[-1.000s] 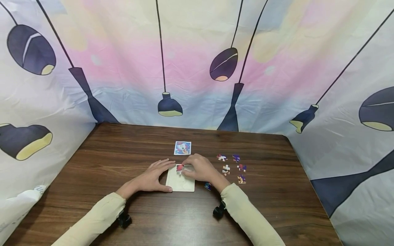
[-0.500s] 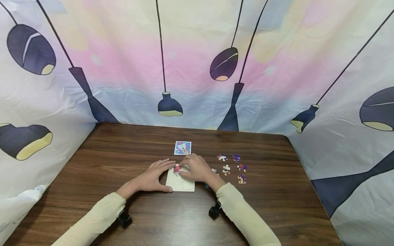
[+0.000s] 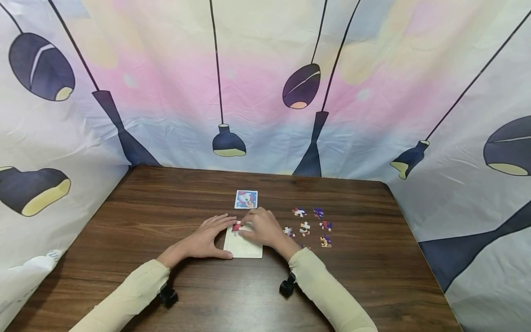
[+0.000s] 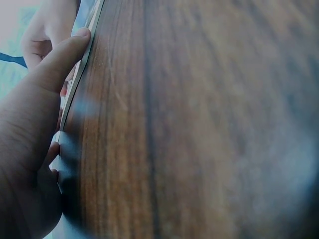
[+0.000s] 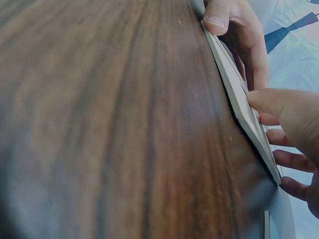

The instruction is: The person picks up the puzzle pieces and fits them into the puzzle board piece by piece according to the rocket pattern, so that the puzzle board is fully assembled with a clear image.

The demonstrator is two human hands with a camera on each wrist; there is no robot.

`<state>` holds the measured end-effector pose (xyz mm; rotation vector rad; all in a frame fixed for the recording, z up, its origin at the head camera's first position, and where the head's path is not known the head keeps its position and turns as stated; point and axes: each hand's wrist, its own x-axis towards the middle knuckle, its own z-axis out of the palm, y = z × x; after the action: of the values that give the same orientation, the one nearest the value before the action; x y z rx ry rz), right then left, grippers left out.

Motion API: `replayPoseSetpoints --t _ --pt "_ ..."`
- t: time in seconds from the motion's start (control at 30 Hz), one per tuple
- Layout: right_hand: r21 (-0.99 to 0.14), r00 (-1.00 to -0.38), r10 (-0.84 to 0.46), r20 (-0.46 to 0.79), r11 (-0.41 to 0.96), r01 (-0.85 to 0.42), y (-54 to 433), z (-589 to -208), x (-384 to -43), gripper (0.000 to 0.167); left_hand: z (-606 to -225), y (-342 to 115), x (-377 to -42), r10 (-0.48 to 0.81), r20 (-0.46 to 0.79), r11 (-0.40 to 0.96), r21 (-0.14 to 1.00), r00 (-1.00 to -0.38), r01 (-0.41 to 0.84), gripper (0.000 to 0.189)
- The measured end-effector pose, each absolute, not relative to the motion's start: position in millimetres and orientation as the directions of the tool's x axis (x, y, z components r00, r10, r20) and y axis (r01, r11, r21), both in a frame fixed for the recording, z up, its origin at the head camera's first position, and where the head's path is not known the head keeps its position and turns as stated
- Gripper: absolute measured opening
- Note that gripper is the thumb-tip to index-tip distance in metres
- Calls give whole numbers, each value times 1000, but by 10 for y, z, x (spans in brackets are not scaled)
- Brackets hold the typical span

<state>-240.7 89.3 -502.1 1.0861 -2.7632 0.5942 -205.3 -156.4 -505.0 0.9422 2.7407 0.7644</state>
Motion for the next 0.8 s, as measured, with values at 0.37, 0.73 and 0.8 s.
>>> replayPoseSetpoints --t 0.37,0.73,0.8 --pt "-324 -756 -596 269 683 -654 837 -5037 -2393 26 -5060 -1570 -2063 613 34 672 503 -789 543 103" --pt "-342 -752 -613 243 672 -657 912 -4967 -2393 29 -5040 -1559 -2054 616 35 663 517 -787 542 104" --pt "-362 -760 -604 241 670 -648 960 -4932 -2386 27 -5038 -1562 -2047 614 37 660 522 -788 539 104"
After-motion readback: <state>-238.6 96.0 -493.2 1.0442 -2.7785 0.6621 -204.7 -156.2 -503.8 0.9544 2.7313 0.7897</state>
